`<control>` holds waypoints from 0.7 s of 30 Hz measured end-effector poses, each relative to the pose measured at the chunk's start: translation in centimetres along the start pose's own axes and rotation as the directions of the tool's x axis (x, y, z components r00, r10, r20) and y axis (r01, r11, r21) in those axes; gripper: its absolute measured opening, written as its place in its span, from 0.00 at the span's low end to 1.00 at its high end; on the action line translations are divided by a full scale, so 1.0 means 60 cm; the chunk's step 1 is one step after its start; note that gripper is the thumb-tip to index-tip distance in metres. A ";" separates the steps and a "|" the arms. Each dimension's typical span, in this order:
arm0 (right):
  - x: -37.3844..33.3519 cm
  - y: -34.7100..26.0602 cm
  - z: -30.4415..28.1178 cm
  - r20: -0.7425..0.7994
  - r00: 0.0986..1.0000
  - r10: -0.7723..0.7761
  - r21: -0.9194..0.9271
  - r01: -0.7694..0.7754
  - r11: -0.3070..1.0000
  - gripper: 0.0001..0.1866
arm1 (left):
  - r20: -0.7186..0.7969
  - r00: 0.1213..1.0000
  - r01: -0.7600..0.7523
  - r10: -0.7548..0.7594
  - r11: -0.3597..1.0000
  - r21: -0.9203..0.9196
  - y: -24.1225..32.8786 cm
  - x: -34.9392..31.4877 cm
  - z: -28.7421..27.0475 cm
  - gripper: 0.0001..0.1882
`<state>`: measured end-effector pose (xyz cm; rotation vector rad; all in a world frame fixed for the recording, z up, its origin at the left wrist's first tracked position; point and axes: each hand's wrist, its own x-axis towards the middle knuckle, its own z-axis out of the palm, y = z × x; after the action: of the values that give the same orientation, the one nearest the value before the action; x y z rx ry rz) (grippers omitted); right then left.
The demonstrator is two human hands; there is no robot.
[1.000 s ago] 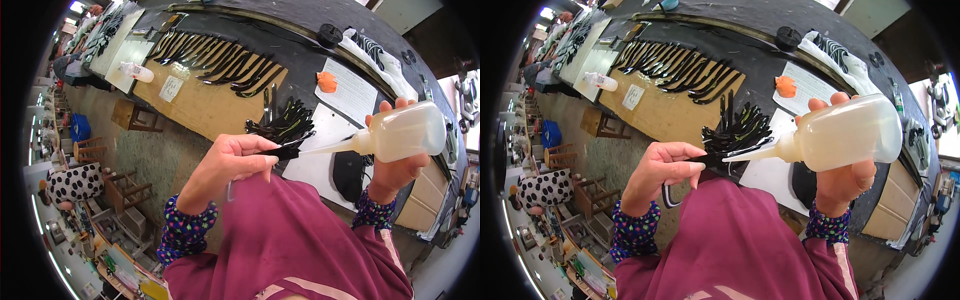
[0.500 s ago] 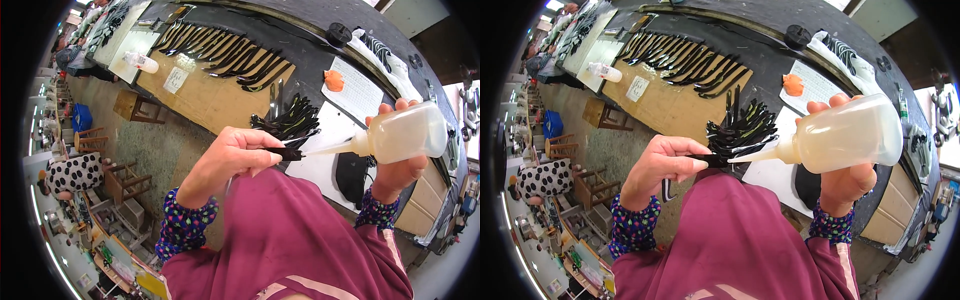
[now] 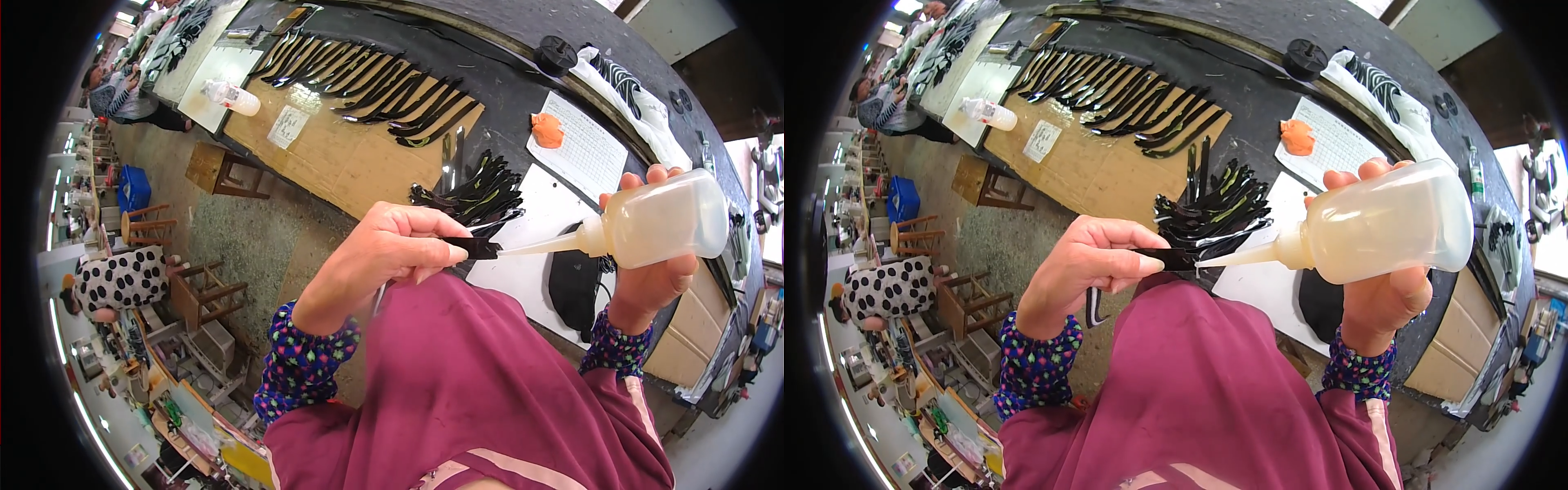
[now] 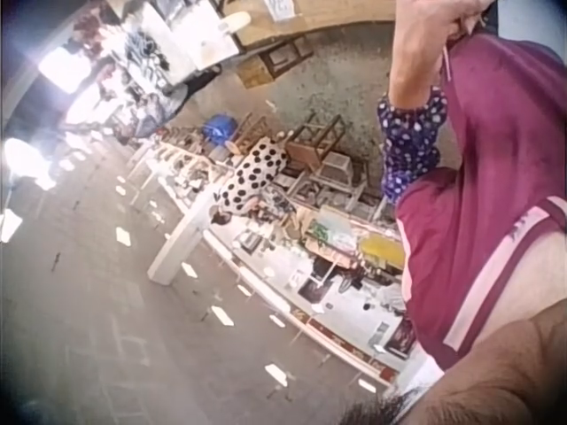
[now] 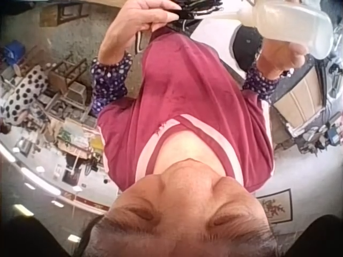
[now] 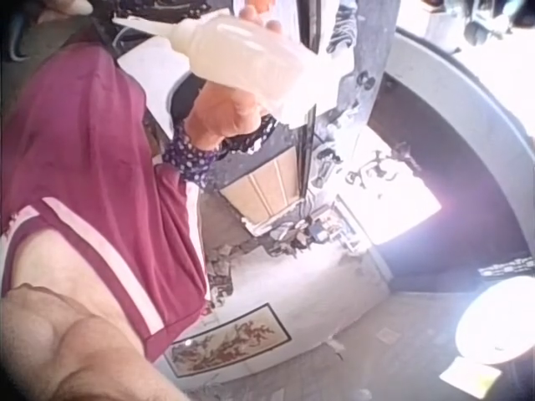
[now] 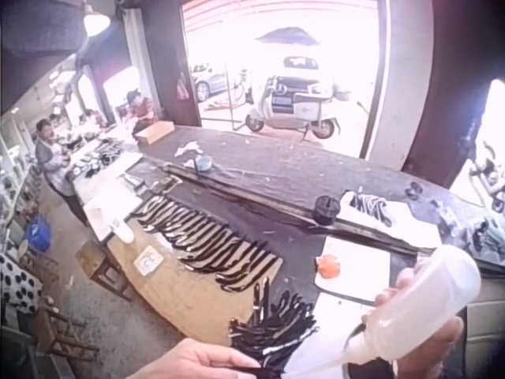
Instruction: Applying glue to black shoe straps using a squeeze bottle on a factory workbench.
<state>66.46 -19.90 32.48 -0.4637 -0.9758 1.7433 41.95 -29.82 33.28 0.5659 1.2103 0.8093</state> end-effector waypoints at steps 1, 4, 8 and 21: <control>-0.001 0.000 0.000 -0.010 1.000 -0.001 -0.005 0.000 1.000 0.47 | -0.001 1.000 0.000 0.000 1.000 -0.001 0.000 0.000 0.000 0.09; -0.001 0.002 0.004 -0.041 0.999 -0.005 0.002 0.005 1.000 0.47 | 0.014 1.000 0.009 -0.009 1.000 -0.009 -0.001 0.000 0.002 0.09; -0.003 0.004 -0.004 -0.038 0.999 -0.009 0.014 0.009 1.000 0.47 | 0.020 1.000 0.010 -0.010 1.000 -0.001 -0.001 0.000 0.001 0.09; 0.002 0.008 0.006 -0.048 0.998 -0.035 0.025 0.036 0.999 0.48 | 0.064 0.998 0.012 -0.012 1.000 0.004 0.001 0.000 0.005 0.09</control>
<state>65.87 -19.97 32.32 -0.4670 -0.9217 1.7032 42.24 -29.75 33.42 0.5826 1.1553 0.7731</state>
